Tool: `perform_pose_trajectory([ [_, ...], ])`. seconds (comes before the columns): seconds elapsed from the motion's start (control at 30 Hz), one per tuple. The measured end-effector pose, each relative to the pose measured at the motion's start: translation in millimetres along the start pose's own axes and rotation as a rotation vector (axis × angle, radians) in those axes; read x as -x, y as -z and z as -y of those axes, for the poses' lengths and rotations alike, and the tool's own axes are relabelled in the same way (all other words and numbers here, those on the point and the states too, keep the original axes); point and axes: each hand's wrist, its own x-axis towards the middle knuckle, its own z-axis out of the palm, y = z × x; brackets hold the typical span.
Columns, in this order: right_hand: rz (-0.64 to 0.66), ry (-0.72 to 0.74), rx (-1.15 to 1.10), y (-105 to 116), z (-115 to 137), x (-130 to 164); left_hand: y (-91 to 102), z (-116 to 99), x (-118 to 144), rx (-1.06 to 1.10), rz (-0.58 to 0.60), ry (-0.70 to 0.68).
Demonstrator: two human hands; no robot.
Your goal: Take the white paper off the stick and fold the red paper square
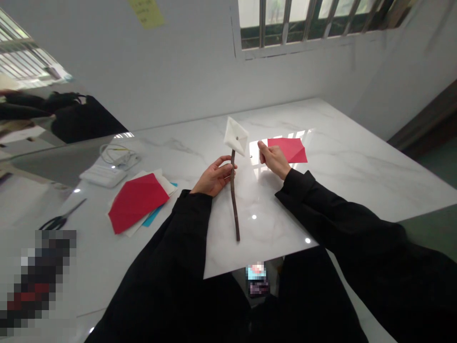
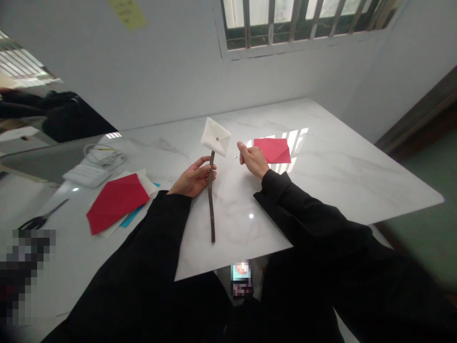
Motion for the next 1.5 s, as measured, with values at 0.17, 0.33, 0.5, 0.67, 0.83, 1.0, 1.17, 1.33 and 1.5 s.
perform_pose_trajectory([
  [0.17, 0.012, -0.014, 0.018, -0.2, 2.3, 0.3, -0.2, -0.5, 0.5, 0.000, 0.002, 0.002],
  [0.33, -0.001, 0.053, 0.036, -1.5, -4.8, -3.1, 0.3, -0.5, 0.2, 0.003, -0.009, 0.011],
  [0.5, -0.003, 0.090, 0.040, -1.5, -7.6, -3.7, 0.6, -0.9, -0.2, 0.004, -0.006, 0.018],
  [0.67, -0.026, 0.060, 0.042, -0.1, -5.8, -3.5, 1.8, -0.5, -0.4, 0.007, 0.001, 0.019],
  [0.83, -0.045, 0.040, 0.021, 2.2, -9.1, -7.2, 3.2, -0.4, 0.3, 0.020, 0.043, 0.028],
  [1.0, -0.139, 0.112, 0.001, 3.0, -14.3, -12.5, 5.0, 0.0, 0.8, 0.010, 0.091, 0.030],
  [1.17, -0.048, 0.029, -0.063, 0.7, -14.7, -12.6, 5.4, -0.6, 1.9, 0.022, 0.103, 0.039],
  [1.33, 0.133, -0.144, -0.173, -1.3, -9.8, -7.3, 5.3, -1.6, 2.4, 0.035, 0.098, 0.040],
  [1.5, 0.244, -0.142, -0.059, 1.7, -6.1, -5.0, 4.4, -1.7, 1.8, 0.119, 0.058, 0.033],
])
